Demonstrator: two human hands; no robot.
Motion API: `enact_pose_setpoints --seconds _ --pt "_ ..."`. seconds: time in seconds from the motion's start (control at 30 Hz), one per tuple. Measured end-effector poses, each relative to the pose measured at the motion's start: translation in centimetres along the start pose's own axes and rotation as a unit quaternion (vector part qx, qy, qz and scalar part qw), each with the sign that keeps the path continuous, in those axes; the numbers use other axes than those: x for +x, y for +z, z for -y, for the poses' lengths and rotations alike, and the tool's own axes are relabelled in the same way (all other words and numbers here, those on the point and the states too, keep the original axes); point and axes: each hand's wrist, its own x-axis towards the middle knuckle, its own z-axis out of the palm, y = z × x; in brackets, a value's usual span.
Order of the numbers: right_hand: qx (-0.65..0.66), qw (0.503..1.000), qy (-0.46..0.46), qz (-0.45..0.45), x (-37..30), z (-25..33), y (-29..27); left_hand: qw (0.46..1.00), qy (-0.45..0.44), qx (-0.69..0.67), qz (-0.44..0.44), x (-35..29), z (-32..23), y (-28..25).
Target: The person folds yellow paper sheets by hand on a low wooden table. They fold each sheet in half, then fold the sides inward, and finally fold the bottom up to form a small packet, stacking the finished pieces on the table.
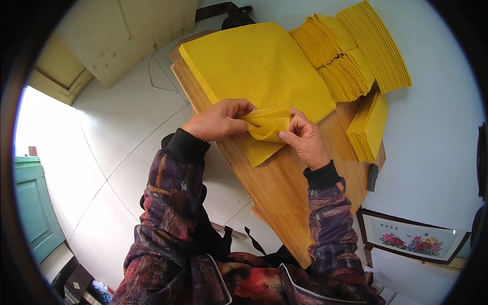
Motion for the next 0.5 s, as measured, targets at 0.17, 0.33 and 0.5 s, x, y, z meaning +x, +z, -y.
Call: enact_pose_setpoints --seconds 0.17,0.33,0.5 --pt "0.001 1.000 -0.004 -0.006 0.0 0.0 0.1 0.999 0.018 0.037 -0.024 0.3 0.2 0.4" --pt "-0.007 1.000 -0.010 -0.006 0.0 -0.2 0.1 0.988 0.025 0.138 -0.069 0.3 0.1 1.1" --pt "0.015 1.000 -0.012 -0.006 -0.1 -0.3 0.1 0.979 0.043 0.184 -0.078 0.1 -0.2 1.3"
